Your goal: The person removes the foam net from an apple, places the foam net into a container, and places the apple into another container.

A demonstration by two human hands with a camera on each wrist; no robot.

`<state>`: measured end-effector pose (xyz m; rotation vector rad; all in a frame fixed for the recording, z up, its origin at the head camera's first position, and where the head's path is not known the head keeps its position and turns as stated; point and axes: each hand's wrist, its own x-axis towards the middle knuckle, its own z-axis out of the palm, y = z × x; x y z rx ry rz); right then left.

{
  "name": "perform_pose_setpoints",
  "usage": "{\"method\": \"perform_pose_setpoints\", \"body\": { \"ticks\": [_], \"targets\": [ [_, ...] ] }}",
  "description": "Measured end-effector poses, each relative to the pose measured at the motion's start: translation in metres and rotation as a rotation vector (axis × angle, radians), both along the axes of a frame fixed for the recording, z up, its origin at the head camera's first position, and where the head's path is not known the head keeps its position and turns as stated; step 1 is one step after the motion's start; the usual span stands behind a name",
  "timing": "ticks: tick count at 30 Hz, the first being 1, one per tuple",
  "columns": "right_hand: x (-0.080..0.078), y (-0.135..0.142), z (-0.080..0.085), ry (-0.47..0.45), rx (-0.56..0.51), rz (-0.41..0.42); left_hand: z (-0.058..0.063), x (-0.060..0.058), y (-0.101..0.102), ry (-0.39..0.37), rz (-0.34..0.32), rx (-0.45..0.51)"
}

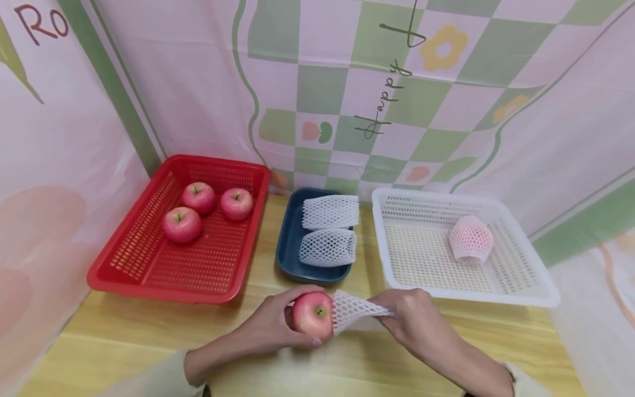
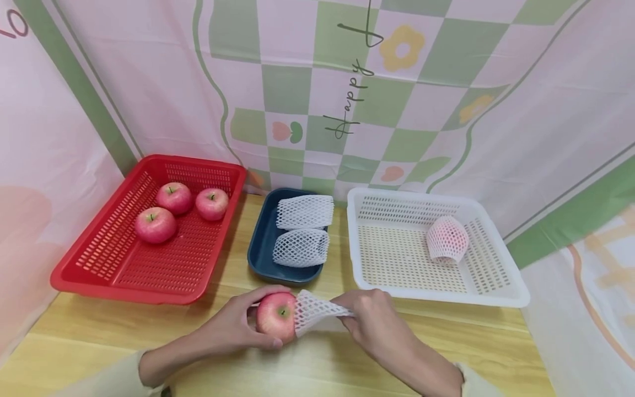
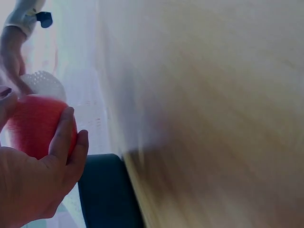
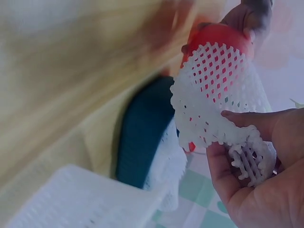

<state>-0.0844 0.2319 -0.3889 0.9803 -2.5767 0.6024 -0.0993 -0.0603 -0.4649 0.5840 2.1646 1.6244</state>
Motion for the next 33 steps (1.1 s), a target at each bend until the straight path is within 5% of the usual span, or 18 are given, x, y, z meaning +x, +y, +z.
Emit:
{"method": "perform_pose_setpoints", "body": {
  "ticks": [11,26,33],
  "targets": [
    [-0.012,-0.001,0.034,0.013,0.080,-0.039,0.022,0.004,-0.013,0.085,0.019,0.027],
    [-0.057,-0.018,0.071,-0.012,0.141,-0.037,0.065,-0.002,-0.035,-0.059,0.053,0.074],
    [-0.086,-0.037,0.081,-0.045,0.161,-0.037,0.086,-0.011,-0.057,-0.032,0.123,0.007]
  ]
}}
